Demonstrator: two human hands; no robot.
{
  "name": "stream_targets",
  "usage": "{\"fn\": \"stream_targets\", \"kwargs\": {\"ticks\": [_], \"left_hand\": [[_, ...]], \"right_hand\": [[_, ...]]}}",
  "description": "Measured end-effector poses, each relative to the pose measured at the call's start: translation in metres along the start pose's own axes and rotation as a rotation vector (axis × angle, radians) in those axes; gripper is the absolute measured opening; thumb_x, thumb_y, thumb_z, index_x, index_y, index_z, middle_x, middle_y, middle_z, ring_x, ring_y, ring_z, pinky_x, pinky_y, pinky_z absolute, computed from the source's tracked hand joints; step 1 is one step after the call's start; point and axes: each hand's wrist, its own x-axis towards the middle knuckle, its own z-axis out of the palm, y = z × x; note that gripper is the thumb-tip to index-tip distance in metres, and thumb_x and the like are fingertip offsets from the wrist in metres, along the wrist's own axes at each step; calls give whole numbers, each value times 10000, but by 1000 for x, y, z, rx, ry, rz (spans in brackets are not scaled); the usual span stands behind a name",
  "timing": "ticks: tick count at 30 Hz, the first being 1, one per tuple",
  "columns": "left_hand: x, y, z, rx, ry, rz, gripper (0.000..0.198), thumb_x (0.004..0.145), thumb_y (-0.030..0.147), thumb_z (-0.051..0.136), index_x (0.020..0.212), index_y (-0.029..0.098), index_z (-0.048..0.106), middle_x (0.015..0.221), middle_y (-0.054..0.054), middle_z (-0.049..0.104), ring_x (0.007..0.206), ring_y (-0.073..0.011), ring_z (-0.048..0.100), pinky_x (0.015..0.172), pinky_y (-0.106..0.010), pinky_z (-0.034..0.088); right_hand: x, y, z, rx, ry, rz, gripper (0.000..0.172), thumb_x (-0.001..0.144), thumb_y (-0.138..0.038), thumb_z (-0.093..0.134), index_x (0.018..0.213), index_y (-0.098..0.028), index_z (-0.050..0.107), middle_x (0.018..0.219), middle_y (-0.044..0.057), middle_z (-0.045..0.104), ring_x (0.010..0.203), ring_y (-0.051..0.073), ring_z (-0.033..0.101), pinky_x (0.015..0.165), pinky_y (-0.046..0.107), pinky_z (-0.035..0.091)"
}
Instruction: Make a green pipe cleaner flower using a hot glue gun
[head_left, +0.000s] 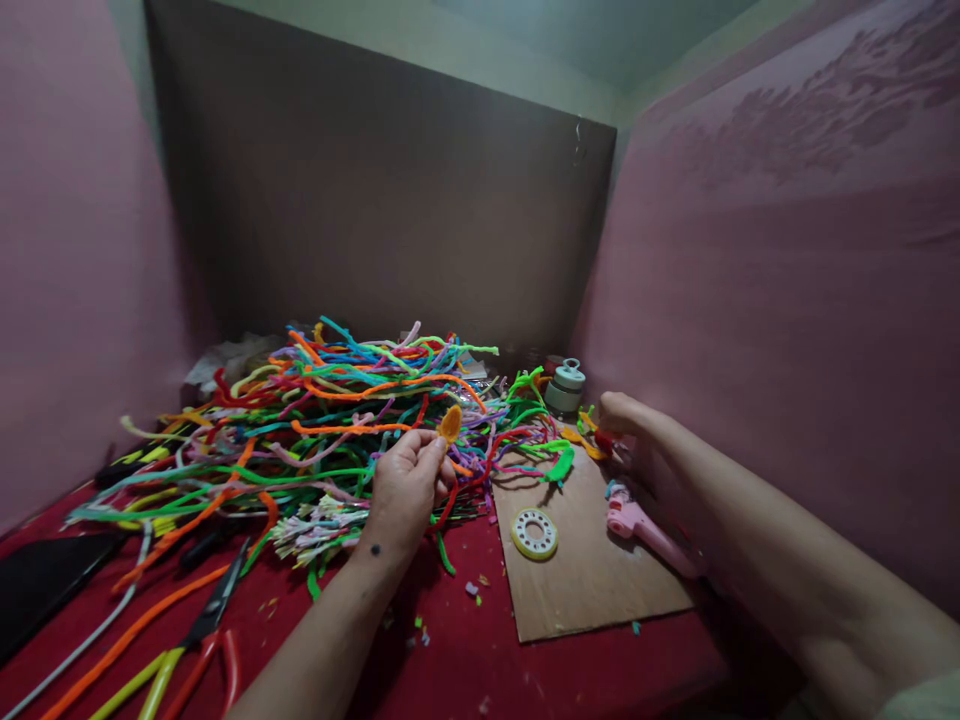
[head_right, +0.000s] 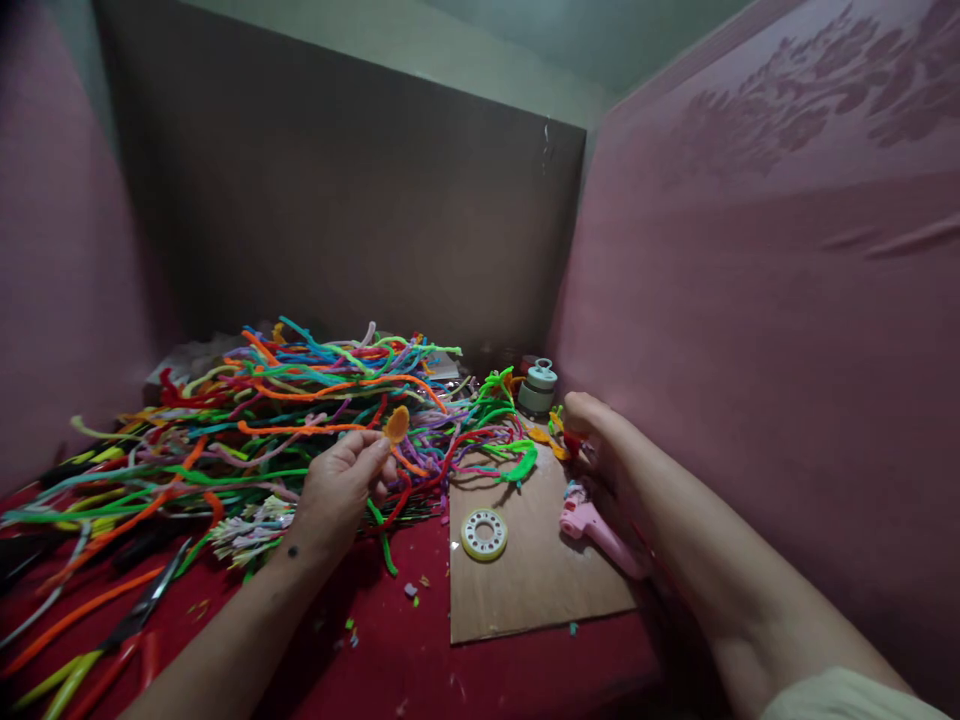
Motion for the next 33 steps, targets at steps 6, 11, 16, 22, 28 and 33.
{"fn": "stream_targets", "kwargs": {"ticks": [6,11,16,22,28,33], "left_hand": [[0,0,1,-37,4,10,170,702,325,564,707,157,541,446,50,537,331,-60,421,347,-157,307],[2,-2,1,-46,14,-2,174,696,328,567,712,157,535,432,57,524,324,-58,416,339,-153,306],[1,-3,2,-84,-41,-24,191,695,340,576,711,157,523,456,52,538,334,-60,423,350,-164,326],[-6,1,10,-163,-112,-36,259,669,379,616,759,161,510,483,48,560,363,-76,467,385,-187,362],[-7,0,11,-139,-125,-9,251,690,353,614,806,145,537,493,43,574,384,-72,484,414,-183,374],[-9,0,10,-105,-94,-61,191,707,320,596,751,156,508,505,40,579,369,-66,451,366,-172,350]], "right_hand": [[-13,2,-4,237,165,-35,104,765,-173,586,768,-110,669,689,69,667,662,174,647,592,241,474],[-20,1,-3,518,404,-74,116,675,-122,560,705,-120,672,601,76,666,613,175,646,543,214,437],[-44,-18,3,926,519,-206,221,672,-236,574,841,-104,628,650,69,670,612,184,637,503,230,452],[-98,-79,28,1507,363,-510,456,624,-313,669,1031,-129,576,693,29,669,591,161,628,527,253,463],[-128,-130,42,1940,112,-535,166,535,-207,716,660,-153,622,581,-18,628,477,88,525,458,209,373],[-131,-139,46,1980,-7,-531,108,554,-168,666,625,-155,586,523,-40,575,421,72,464,416,202,334]]}}
